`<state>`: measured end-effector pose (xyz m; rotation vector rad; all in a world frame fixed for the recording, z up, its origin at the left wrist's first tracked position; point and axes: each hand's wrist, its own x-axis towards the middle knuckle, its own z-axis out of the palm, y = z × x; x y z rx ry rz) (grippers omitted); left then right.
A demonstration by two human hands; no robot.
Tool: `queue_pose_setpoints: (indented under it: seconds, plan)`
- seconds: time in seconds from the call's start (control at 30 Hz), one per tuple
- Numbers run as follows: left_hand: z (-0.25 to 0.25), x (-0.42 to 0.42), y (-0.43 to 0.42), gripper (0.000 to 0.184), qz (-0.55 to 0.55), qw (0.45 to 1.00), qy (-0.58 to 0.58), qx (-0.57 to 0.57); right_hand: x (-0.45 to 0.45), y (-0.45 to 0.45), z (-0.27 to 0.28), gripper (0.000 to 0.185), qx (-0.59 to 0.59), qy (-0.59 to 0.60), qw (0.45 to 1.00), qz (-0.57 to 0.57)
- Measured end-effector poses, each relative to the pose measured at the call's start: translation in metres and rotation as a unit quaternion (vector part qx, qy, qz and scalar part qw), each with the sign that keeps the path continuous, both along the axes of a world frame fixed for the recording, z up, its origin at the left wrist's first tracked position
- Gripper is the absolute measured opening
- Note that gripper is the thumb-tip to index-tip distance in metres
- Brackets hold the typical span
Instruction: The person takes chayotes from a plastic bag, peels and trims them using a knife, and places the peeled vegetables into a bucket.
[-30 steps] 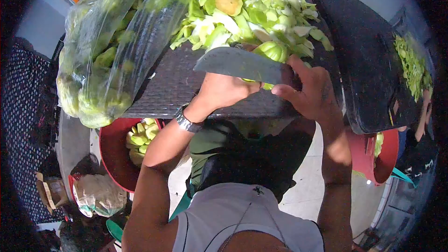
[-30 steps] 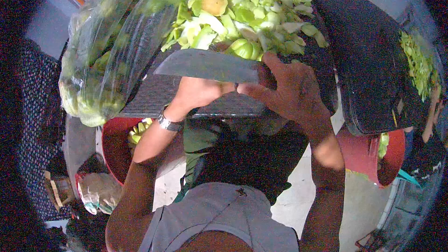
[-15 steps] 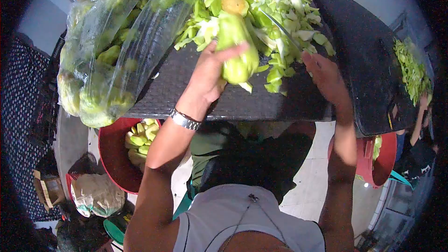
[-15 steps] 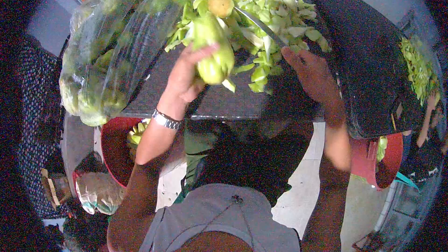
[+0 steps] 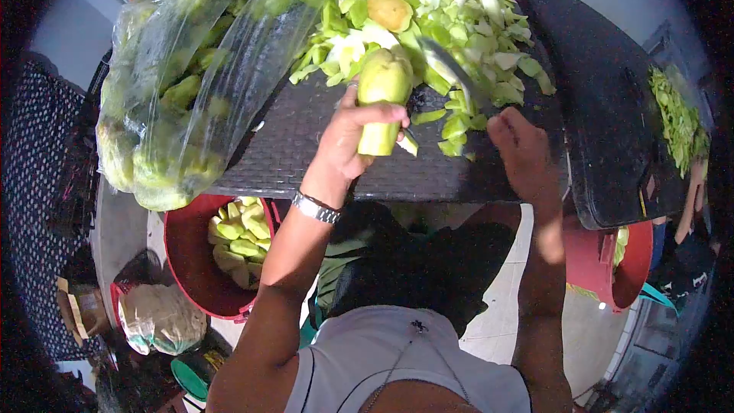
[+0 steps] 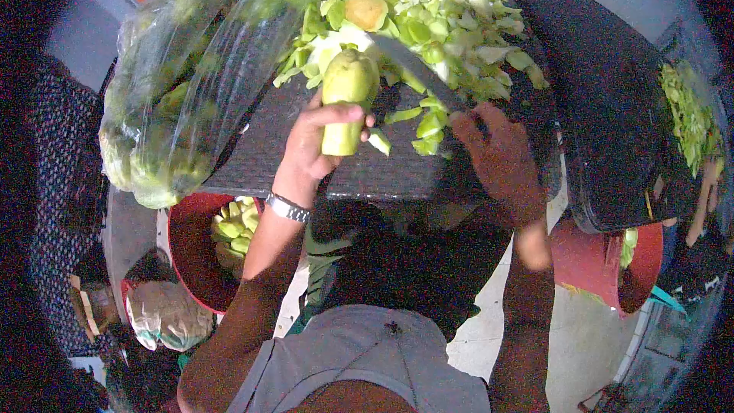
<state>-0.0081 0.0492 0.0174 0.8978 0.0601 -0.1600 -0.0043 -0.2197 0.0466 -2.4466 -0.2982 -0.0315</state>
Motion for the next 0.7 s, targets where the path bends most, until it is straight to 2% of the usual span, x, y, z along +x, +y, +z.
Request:
queue_pose_setpoints:
  seconds: [0.07,0.1,0.17,0.2,0.27,0.33,0.4,0.43,0.47,0.5,0.57,0.6,0.67,0.7]
  plan:
    - [0.014,-0.008,-0.012,0.094,0.039,0.995,-0.013,0.089,-0.013,0.014,0.009,0.043,-0.01,-0.017,0.999,0.029]
    - [0.011,-0.006,-0.015,0.105,0.015,0.994,-0.022,0.104,-0.015,0.019,0.012,0.049,-0.01,-0.027,0.998,0.051]
    - [0.009,-0.01,-0.023,0.109,0.0,0.989,-0.086,0.118,-0.018,0.027,0.013,0.061,-0.01,-0.042,0.995,0.095]
    - [0.0,-0.009,-0.028,0.111,0.009,0.987,-0.114,0.109,-0.017,0.029,0.012,0.059,-0.019,-0.07,0.992,0.103]
    - [-0.016,-0.013,-0.031,0.112,-0.027,0.991,-0.093,0.089,-0.013,0.032,0.009,0.056,-0.037,-0.127,0.984,0.122]
    - [-0.022,-0.013,-0.035,0.113,-0.036,0.989,-0.129,0.068,-0.01,0.031,0.011,0.057,-0.006,-0.115,0.982,0.152]
    - [-0.022,-0.01,-0.039,0.116,-0.017,0.974,-0.221,0.046,-0.009,0.029,0.016,0.057,-0.011,-0.11,0.977,0.18]
    - [-0.013,-0.011,-0.04,0.119,-0.029,0.982,-0.173,0.075,-0.009,0.026,0.02,0.057,-0.031,-0.11,0.975,0.192]
    - [-0.013,-0.01,-0.035,0.119,-0.082,0.982,-0.138,0.103,-0.009,0.023,0.022,0.057,-0.051,-0.109,0.972,0.203]
    - [-0.013,-0.01,-0.028,0.119,-0.135,0.977,-0.101,0.131,0.0,0.018,0.018,0.057,-0.044,-0.116,0.981,0.15]
    - [0.005,-0.024,-0.038,0.113,-0.061,0.984,-0.148,0.075,0.031,0.003,0.003,0.055,-0.028,-0.128,0.991,0.04]
    - [-0.001,-0.023,-0.034,0.114,-0.056,0.966,-0.211,0.138,0.042,-0.007,-0.006,0.052,-0.04,-0.117,0.992,0.036]
    - [0.016,-0.035,-0.035,0.104,-0.078,0.988,-0.118,0.06,0.061,-0.028,-0.018,0.047,-0.065,-0.103,0.992,0.026]
    - [0.011,-0.029,-0.03,0.094,-0.114,0.988,-0.09,0.055,0.058,-0.03,-0.02,0.047,-0.05,-0.111,0.991,0.054]
